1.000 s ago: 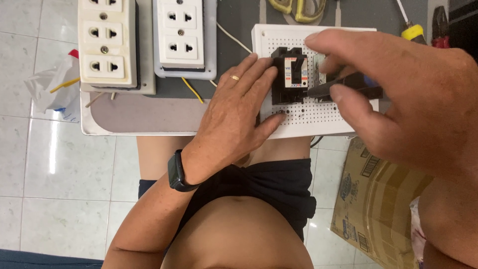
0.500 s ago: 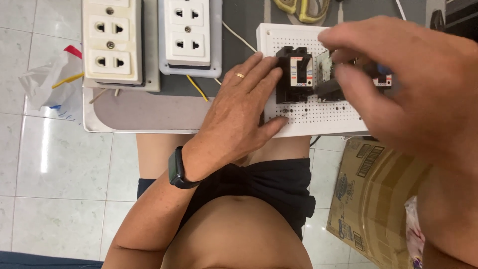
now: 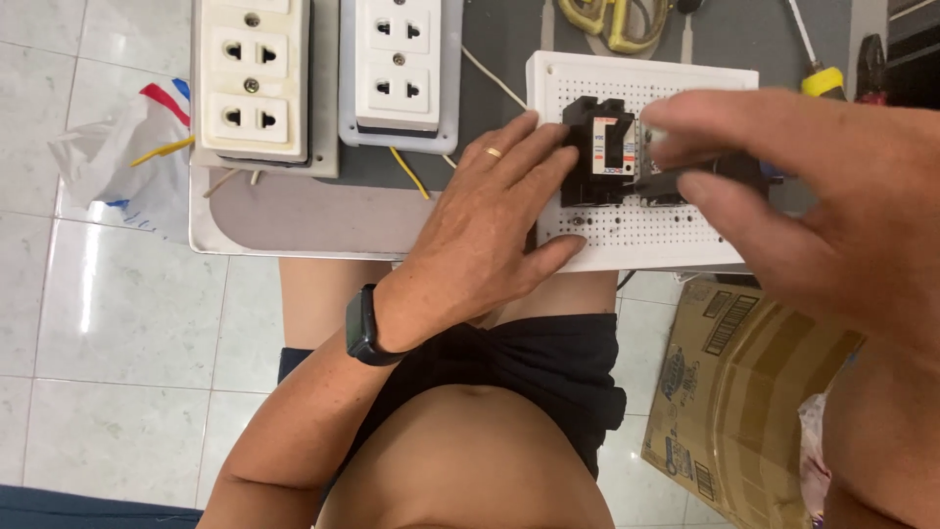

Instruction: The person uses a screwdriver to scrape and clean the internal components of two black electrical devices mounted on a white perforated board. They repeatedly scrape the surfaces and edges of the devices while holding them steady with their other hand.

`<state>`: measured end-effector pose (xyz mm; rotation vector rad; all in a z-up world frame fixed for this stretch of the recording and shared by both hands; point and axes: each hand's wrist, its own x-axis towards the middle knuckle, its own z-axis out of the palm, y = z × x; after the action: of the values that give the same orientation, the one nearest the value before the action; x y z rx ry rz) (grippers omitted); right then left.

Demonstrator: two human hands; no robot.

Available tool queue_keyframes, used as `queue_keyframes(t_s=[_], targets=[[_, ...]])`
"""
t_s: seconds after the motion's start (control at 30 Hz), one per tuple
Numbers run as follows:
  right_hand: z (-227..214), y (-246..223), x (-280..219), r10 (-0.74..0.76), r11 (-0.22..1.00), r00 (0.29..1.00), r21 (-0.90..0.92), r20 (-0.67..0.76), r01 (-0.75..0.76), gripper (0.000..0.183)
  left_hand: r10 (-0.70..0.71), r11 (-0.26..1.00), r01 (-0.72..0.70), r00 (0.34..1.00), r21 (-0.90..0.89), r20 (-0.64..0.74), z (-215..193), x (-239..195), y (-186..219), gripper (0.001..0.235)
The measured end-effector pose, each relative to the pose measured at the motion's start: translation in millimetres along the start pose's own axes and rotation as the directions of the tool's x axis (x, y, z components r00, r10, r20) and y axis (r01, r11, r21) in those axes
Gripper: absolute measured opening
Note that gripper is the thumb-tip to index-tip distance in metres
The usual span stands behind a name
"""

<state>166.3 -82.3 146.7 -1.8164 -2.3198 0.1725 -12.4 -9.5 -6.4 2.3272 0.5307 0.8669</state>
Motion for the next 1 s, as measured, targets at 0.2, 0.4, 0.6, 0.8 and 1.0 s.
queue_keyframes(t_s=[0.2, 0.4, 0.6, 0.8, 1.0], targets=[[-1.9, 0.7, -2.2, -0.002, 0.995, 0.999, -0.096, -0.032, -0.001, 0.033, 0.102, 0.978, -0.089, 0.993, 0.189, -0.057, 0.0, -6.9, 11.6, 0.052], [8.8, 17.2, -10.2, -0.093, 0.959, 0.986, -0.278, -0.137, 0.052, 0.009, 0.131, 0.927, -0.155, 0.987, 0.341, 0.091, 7.6, -20.8, 9.9, 0.069], [5.6, 7.4, -5.1, -0.124, 0.954, 0.983, -0.288, -0.133, 0.081, 0.037, 0.169, 0.901, -0.201, 0.979, 0.384, 0.117, 6.3, -22.2, 14.0, 0.060], [10.4, 15.3, -5.3, -0.164, 0.941, 0.954, -0.329, -0.249, 0.076, 0.022, 0.231, 0.900, -0.231, 0.972, 0.369, 0.045, 14.8, -26.6, 13.5, 0.051], [19.2, 10.5, -16.4, -0.161, 0.918, 0.952, -0.395, -0.260, 0.047, 0.012, 0.329, 0.876, -0.278, 0.942, 0.395, -0.068, 22.8, -35.9, 22.6, 0.040]])
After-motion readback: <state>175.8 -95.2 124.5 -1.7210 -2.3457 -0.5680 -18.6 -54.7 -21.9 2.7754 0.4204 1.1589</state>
